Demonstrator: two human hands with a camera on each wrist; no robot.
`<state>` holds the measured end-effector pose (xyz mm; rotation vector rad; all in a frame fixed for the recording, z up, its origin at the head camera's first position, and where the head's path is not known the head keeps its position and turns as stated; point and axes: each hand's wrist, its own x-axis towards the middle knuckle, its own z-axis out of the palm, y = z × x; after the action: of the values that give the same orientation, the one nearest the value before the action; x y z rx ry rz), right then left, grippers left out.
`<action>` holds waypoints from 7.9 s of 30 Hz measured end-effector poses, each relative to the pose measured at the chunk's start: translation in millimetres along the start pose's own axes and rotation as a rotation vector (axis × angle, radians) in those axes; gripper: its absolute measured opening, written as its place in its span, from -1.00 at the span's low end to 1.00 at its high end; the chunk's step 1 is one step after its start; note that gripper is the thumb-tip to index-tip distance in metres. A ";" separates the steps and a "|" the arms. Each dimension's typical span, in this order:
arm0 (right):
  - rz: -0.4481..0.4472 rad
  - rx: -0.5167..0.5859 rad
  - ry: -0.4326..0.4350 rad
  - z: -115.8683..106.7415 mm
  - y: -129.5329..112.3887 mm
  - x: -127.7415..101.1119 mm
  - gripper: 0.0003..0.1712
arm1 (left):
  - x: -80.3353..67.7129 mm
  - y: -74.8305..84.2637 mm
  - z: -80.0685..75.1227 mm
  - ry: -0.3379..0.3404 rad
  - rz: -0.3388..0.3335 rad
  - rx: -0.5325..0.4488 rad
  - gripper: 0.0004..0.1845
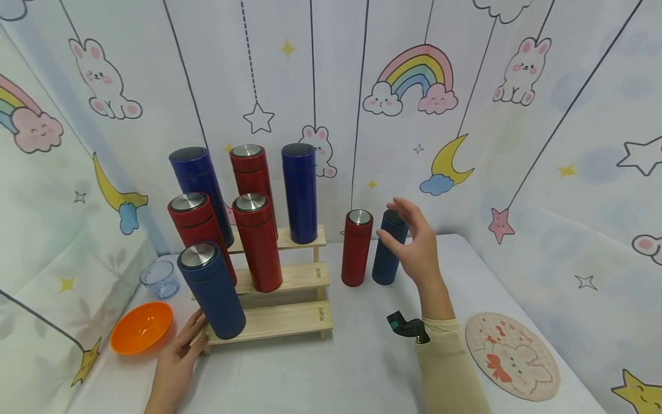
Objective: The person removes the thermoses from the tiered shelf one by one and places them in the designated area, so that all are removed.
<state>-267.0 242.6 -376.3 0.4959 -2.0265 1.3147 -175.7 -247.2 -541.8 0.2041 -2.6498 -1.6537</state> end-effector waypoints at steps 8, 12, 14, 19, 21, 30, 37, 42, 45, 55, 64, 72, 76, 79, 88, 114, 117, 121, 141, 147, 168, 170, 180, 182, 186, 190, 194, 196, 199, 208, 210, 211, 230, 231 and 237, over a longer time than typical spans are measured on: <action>-0.012 0.033 -0.032 7.9 -4.7 -0.8 -0.23 | -1.0 2.9 -0.2 -0.004 0.002 0.000 -0.33; -0.006 0.047 -0.054 14.0 -8.0 -1.6 -0.23 | -1.2 2.2 0.0 -0.007 -0.007 0.002 -0.34; -0.011 0.053 -0.066 17.2 -9.1 -1.8 -0.22 | -0.5 1.2 0.7 -0.002 0.003 -0.001 -0.35; -0.010 0.065 -0.106 27.2 -12.0 -3.3 -0.21 | 0.2 -2.5 1.0 0.014 0.046 -0.012 -0.37; -0.001 0.072 -0.122 31.1 -13.5 -4.3 -0.21 | 0.1 -3.5 0.4 0.014 0.054 -0.012 -0.37; -0.003 0.139 -0.175 43.2 -16.5 -6.5 -0.22 | -0.7 -2.3 0.2 0.017 0.056 -0.017 -0.36; -0.038 0.182 -0.197 49.6 -17.6 -3.0 -0.21 | 1.2 -0.1 -1.6 0.034 0.071 0.004 -0.36; -0.034 0.180 -0.218 53.6 -20.3 -4.4 -0.21 | 1.4 -0.3 -1.0 0.046 0.081 0.023 -0.39; -0.024 0.167 -0.233 56.0 -21.2 -7.5 -0.21 | 0.1 -1.5 -0.3 0.049 0.082 0.020 -0.39; -0.026 0.212 -0.274 68.7 -23.3 -14.4 -0.17 | 0.3 -4.4 0.9 0.039 0.065 0.006 -0.38; -0.049 0.249 -0.336 88.6 -28.3 -20.9 -0.15 | -0.7 -4.9 0.8 0.050 0.085 0.006 -0.41; -0.061 0.250 -0.355 102.2 -32.4 -25.3 -0.14 | -1.3 -2.2 0.9 0.040 0.074 0.005 -0.40; -0.060 0.257 -0.372 106.3 -35.5 -26.3 -0.16 | -1.9 -1.6 -0.7 0.038 0.068 -0.003 -0.40; -0.066 0.266 -0.383 109.9 -35.5 -27.6 -0.18 | -1.9 -2.5 -0.9 0.045 0.076 -0.005 -0.41; -0.042 0.300 -0.422 121.7 -37.6 -31.9 -0.22 | -0.6 -4.2 1.5 0.055 0.094 -0.016 -0.42; 0.030 0.310 -0.452 169.7 -44.0 -23.2 -0.24 | -1.1 -4.2 2.3 0.063 0.121 -0.047 -0.44; 0.047 0.308 -0.455 174.0 -44.6 -22.5 -0.25 | -1.5 -4.2 2.9 0.067 0.139 -0.058 -0.45; 0.069 0.302 -0.456 178.7 -43.6 -22.5 -0.24 | -1.8 -3.9 3.2 0.067 0.135 -0.061 -0.45; 0.098 0.318 -0.474 193.2 -43.7 -21.2 -0.22 | 0.3 -4.8 1.3 0.056 0.093 -0.028 -0.43; 0.131 0.304 -0.472 193.9 -46.3 -19.9 -0.24 | -0.8 -3.3 1.9 0.060 0.088 -0.039 -0.43; 0.062 0.311 -0.406 193.5 -46.0 -24.8 -0.30 | -0.4 -6.5 1.1 0.060 0.093 -0.036 -0.43; 0.055 0.298 -0.391 191.4 -46.5 -25.7 -0.30 | -0.9 -5.2 1.1 0.059 0.091 -0.035 -0.42; -0.010 0.272 -0.334 168.8 -53.0 -28.0 -0.29 | -2.1 -1.7 3.2 0.062 0.100 -0.037 -0.42; -0.017 0.270 -0.327 163.8 -53.3 -28.5 -0.29 | -2.0 -2.7 3.6 0.060 0.100 -0.034 -0.42; -0.019 0.261 -0.308 154.0 -52.4 -30.6 -0.28 | -1.4 -4.9 4.0 0.054 0.098 -0.028 -0.43; -0.026 0.245 -0.283 144.2 -51.8 -31.6 -0.27 | -0.8 -5.3 4.4 0.048 0.098 -0.031 -0.43; -0.032 0.232 -0.276 134.6 -52.4 -31.0 -0.27 | -0.4 -4.6 4.7 0.053 0.102 -0.035 -0.43; -0.032 0.235 -0.271 129.9 -52.3 -31.1 -0.27 | -0.2 -4.1 4.6 0.054 0.106 -0.037 -0.43; -0.040 0.240 -0.268 124.2 -51.7 -30.8 -0.26 | -0.6 -3.3 3.6 0.054 0.098 -0.032 -0.43; -0.025 0.217 -0.259 107.8 -48.2 -24.1 -0.29 | -2.8 -5.4 1.1 0.046 0.045 -0.012 -0.40; -0.010 0.209 -0.247 102.8 -47.8 -22.1 -0.30 | -3.0 -5.1 0.7 0.049 0.046 -0.005 -0.41; -0.003 0.203 -0.240 100.3 -47.6 -21.0 -0.29 | -3.2 -4.8 0.4 0.053 0.051 0.001 -0.41; 0.023 0.118 -0.132 54.0 -37.9 -6.9 -0.30 | -3.6 -6.4 0.4 0.061 0.067 0.005 -0.43; 0.022 0.112 -0.126 50.8 -37.8 -5.6 -0.30 | -2.6 -6.0 0.7 0.061 0.071 0.004 -0.43; 0.023 0.068 -0.109 33.9 -35.4 -0.6 -0.30 | -0.7 -2.0 1.7 0.061 0.070 -0.006 -0.42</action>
<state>-255.3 196.9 -362.9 0.5887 -2.0861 1.4019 -174.9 -246.5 -544.3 0.1563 -2.5762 -1.6084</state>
